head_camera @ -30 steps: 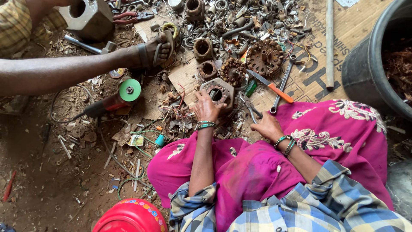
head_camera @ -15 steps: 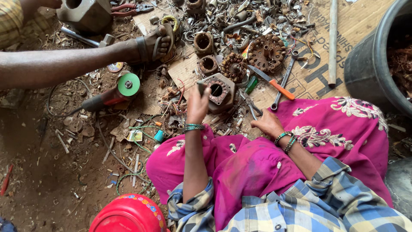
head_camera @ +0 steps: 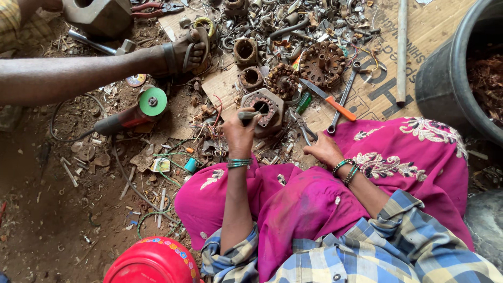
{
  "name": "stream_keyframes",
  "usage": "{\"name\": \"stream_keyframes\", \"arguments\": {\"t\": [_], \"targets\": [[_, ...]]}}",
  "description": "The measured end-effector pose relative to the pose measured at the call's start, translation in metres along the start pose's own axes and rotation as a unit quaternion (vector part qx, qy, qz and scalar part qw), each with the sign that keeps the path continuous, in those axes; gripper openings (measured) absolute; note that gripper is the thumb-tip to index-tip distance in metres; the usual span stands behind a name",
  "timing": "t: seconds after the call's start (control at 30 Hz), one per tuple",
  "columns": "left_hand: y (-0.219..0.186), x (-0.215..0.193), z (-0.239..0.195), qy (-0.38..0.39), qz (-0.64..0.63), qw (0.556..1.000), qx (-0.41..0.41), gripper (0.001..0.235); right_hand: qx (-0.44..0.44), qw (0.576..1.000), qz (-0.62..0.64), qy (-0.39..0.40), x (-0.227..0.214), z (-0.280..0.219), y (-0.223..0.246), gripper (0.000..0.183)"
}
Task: The person sits on the ground and uses pliers and a hammer to remove copper windings and metal parts from a motor stator. They repeatedly strike the component and pull out wires, placing the extracted copper into a nearby bucket.
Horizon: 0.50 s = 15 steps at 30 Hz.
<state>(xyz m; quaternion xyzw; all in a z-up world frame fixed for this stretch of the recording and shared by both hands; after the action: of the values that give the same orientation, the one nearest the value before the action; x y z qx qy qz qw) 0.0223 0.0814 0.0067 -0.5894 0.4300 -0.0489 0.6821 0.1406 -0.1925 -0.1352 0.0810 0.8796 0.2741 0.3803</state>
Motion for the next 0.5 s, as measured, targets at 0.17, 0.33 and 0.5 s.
{"name": "stream_keyframes", "arguments": {"t": [0.17,0.33,0.5], "targets": [[-0.019,0.005,-0.006,-0.031,-0.019,0.992,0.122,0.023,-0.004,1.000,-0.021,0.001,0.004,0.004,-0.003,0.065],[-0.021,0.002,-0.009,-0.040,-0.020,0.992,0.119,0.023,-0.011,1.000,-0.010,-0.003,0.004,0.004,-0.002,0.067],[-0.022,0.004,-0.009,-0.037,-0.019,0.991,0.125,0.022,0.003,1.000,-0.023,0.010,0.006,0.003,-0.005,0.068]]}}
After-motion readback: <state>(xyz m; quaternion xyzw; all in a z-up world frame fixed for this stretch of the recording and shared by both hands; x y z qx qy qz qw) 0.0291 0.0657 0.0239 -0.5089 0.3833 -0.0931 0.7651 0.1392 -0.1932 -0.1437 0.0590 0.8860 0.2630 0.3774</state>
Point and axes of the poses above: each hand's wrist, its own z-axis towards the middle knuckle, its own x-axis out of the palm, y = z × x, the point moved 10 cm from there along z, towards the middle knuckle, and after that the axes turned 2 degrees about -z, right-handed, at the moved point
